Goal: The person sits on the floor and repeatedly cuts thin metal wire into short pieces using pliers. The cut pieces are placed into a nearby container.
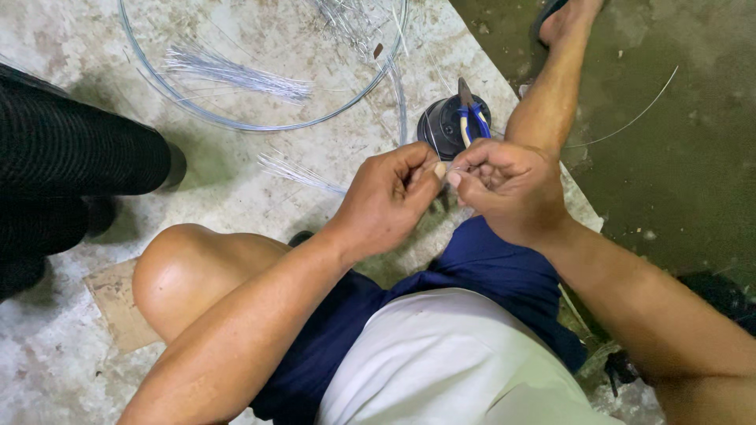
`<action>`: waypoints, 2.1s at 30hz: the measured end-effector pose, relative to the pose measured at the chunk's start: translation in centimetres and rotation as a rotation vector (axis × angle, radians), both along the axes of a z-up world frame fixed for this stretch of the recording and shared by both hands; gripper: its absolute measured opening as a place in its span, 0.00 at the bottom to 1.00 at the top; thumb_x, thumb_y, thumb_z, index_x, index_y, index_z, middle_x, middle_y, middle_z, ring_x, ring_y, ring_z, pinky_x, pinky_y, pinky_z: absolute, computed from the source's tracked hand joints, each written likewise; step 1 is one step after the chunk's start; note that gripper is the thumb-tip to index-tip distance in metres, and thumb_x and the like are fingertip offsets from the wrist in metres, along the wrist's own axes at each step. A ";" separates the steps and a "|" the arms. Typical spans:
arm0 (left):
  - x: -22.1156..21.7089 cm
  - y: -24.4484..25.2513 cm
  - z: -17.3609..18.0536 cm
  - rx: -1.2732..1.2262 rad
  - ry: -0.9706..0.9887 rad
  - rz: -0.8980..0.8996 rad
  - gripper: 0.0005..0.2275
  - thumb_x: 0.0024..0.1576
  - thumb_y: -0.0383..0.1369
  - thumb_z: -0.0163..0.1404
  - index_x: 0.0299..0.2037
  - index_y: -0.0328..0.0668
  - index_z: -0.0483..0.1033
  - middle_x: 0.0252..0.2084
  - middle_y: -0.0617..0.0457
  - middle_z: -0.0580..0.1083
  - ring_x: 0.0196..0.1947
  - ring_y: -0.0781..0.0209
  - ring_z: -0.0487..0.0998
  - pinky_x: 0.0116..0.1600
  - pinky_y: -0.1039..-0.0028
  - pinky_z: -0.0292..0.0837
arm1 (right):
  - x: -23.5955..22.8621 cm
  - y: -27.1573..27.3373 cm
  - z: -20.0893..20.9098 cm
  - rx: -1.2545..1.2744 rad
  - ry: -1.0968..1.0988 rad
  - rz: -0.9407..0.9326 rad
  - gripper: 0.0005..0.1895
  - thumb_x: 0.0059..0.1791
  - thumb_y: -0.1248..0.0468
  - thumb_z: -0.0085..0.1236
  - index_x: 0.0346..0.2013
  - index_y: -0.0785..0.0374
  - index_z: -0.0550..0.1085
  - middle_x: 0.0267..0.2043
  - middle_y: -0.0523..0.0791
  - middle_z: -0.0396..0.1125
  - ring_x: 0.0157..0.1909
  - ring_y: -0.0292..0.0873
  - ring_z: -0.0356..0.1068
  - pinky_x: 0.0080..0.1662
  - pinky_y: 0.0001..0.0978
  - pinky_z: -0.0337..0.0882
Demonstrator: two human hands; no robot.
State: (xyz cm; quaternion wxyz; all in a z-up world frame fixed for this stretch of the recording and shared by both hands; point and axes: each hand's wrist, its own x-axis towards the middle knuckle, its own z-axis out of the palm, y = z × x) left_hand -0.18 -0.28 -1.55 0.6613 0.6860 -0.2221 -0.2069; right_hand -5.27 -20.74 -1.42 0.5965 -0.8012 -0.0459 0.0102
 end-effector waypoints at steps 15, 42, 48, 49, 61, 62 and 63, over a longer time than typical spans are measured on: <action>1.9 -0.7 -4.8 -0.058 0.449 -0.164 0.09 0.64 0.30 0.47 0.33 0.35 0.76 0.25 0.61 0.72 0.25 0.73 0.66 0.32 0.77 0.61 | 3.2 -1.1 2.5 -0.827 -0.813 0.469 0.08 0.46 0.67 0.65 0.37 0.67 0.77 0.35 0.46 0.70 0.37 0.46 0.74 0.38 0.36 0.74; 0.1 -2.0 0.5 0.050 -0.708 -0.052 0.06 0.61 0.28 0.53 0.47 0.44 0.74 0.41 0.51 0.76 0.40 0.49 0.80 0.41 0.63 0.75 | 0.0 -10.2 5.0 0.476 0.014 -0.148 0.08 0.56 0.68 0.58 0.33 0.66 0.74 0.42 0.47 0.67 0.40 0.38 0.69 0.47 0.32 0.73; 1.7 0.1 1.3 0.118 -0.819 -0.063 0.10 0.58 0.28 0.54 0.49 0.42 0.72 0.41 0.52 0.75 0.40 0.49 0.79 0.39 0.62 0.73 | 12.5 -16.9 -1.4 0.297 0.004 -0.499 0.06 0.56 0.69 0.56 0.36 0.67 0.74 0.43 0.47 0.69 0.40 0.39 0.71 0.46 0.32 0.74; 2.2 0.6 1.4 0.135 -0.849 -0.058 0.11 0.58 0.28 0.53 0.50 0.41 0.72 0.41 0.51 0.75 0.40 0.49 0.79 0.39 0.62 0.73 | 14.1 -17.7 -2.5 0.270 0.018 -0.536 0.05 0.56 0.69 0.56 0.36 0.67 0.74 0.43 0.47 0.69 0.40 0.39 0.71 0.45 0.32 0.75; 8.6 4.7 1.7 0.226 -0.783 0.179 0.02 0.70 0.29 0.49 0.50 0.45 0.72 0.38 0.48 0.75 0.38 0.43 0.77 0.40 0.58 0.70 | 19.4 -19.0 -6.0 0.224 -0.037 -0.566 0.05 0.57 0.71 0.51 0.41 0.68 0.76 0.45 0.46 0.73 0.39 0.39 0.74 0.42 0.31 0.77; 8.8 5.1 1.8 0.237 -0.682 0.220 0.03 0.71 0.30 0.48 0.50 0.45 0.73 0.34 0.48 0.73 0.34 0.47 0.75 0.38 0.60 0.68 | 19.6 -18.5 -6.4 0.231 -0.043 -0.532 0.05 0.57 0.71 0.51 0.42 0.68 0.76 0.45 0.46 0.73 0.39 0.39 0.74 0.42 0.31 0.77; 8.8 5.5 1.9 0.247 -0.580 0.258 0.04 0.72 0.31 0.46 0.49 0.45 0.74 0.30 0.49 0.71 0.29 0.51 0.73 0.36 0.63 0.67 | 19.8 -17.9 -6.9 0.237 -0.045 -0.499 0.06 0.57 0.71 0.51 0.42 0.68 0.76 0.45 0.46 0.73 0.39 0.39 0.74 0.41 0.31 0.77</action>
